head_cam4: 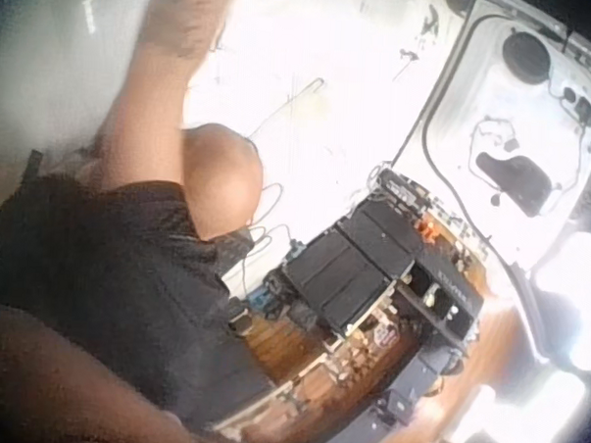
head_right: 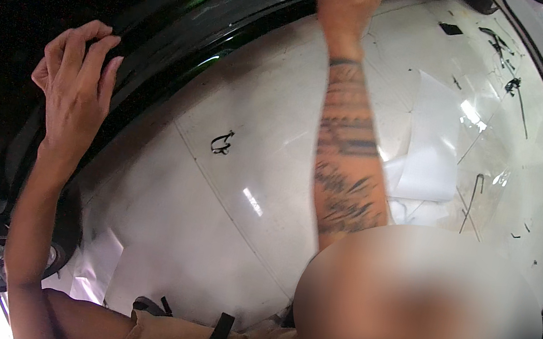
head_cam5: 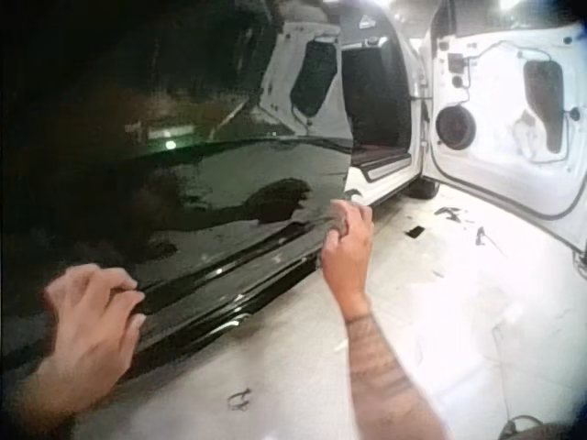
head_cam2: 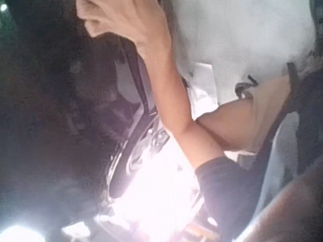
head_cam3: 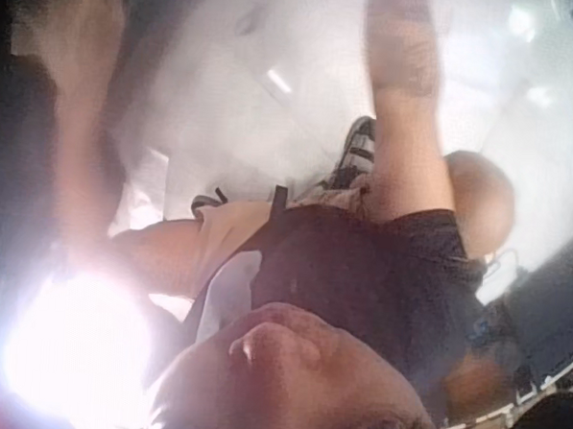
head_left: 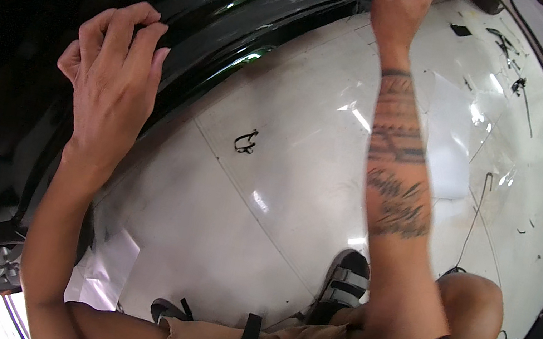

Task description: The person kneels beside a dark car and uses a red squeegee to apply a black vinyl wrap to the lower side skirt. They smooth the film along the edge, tuck it into seams, and repeatedly press the surface to remove air bubbles.

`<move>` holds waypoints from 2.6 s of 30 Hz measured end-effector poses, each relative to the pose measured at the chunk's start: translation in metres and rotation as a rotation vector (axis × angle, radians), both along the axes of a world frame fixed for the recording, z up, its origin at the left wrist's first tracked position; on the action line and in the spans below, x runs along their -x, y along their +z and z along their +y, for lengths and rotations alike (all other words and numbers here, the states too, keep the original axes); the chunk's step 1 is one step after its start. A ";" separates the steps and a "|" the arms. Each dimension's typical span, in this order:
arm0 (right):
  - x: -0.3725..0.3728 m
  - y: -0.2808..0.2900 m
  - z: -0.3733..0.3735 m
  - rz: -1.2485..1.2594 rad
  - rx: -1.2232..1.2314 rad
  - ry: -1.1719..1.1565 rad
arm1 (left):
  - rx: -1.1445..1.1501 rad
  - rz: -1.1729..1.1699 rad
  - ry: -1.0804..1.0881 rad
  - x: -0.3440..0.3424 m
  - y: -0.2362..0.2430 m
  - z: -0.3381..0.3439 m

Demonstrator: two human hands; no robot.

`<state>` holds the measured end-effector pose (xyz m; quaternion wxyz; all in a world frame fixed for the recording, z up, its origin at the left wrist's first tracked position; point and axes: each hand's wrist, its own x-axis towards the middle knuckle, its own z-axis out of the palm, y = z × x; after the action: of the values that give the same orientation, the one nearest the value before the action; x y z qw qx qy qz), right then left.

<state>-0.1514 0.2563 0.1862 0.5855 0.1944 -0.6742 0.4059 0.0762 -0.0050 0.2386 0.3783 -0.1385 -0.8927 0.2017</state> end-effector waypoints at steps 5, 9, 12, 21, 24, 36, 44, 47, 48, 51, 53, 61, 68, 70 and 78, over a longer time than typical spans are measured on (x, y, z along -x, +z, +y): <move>0.039 0.023 0.044 -0.059 -0.511 -0.069 | 0.025 0.015 0.035 0.005 -0.003 0.001; 0.038 0.031 0.060 0.003 -0.803 0.016 | -0.005 0.081 0.009 0.008 -0.009 0.000; 0.002 0.042 0.043 0.152 -0.917 0.192 | -0.026 0.118 -0.016 0.011 -0.007 0.000; -0.088 0.058 -0.066 0.292 -0.758 0.551 | 0.032 0.109 0.024 0.013 -0.008 0.000; -0.104 0.054 -0.086 0.271 -0.813 0.541 | 0.066 0.075 0.077 0.009 -0.011 0.001; -0.120 0.043 -0.104 0.252 -0.870 0.376 | 0.122 -0.108 0.039 -0.012 0.021 0.011; -0.120 0.064 -0.093 0.109 -1.117 0.458 | -0.044 -0.241 -0.015 -0.009 0.027 0.006; -0.122 0.067 -0.089 0.082 -1.149 0.535 | -0.105 -0.323 -0.006 -0.012 0.031 0.008; -0.120 0.067 -0.090 0.086 -1.154 0.552 | -0.101 -0.319 -0.023 -0.012 0.031 0.006; -0.114 0.072 -0.088 0.055 -1.215 0.611 | -0.105 -0.315 -0.066 -0.013 0.031 0.006; -0.111 0.077 -0.086 0.026 -1.261 0.652 | -0.138 -0.319 -0.092 -0.017 0.033 0.016; -0.112 0.093 -0.090 -0.041 -1.370 0.800 | -0.194 -0.378 -0.184 -0.009 0.040 0.004; -0.192 0.182 -0.054 -0.361 -1.738 0.648 | -0.011 -0.302 -0.002 -0.009 0.049 0.003; -0.204 0.181 -0.060 -0.610 -1.852 0.608 | -0.011 -0.319 0.006 -0.004 0.059 0.008; -0.217 -0.079 -0.155 -1.467 0.254 1.768 | -0.062 -0.300 -0.055 -0.004 0.037 -0.022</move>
<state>0.0654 0.1014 0.1075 -0.4202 0.2557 -0.4349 0.7542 0.0798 -0.0268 0.2756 0.2502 -0.1797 -0.9409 0.1405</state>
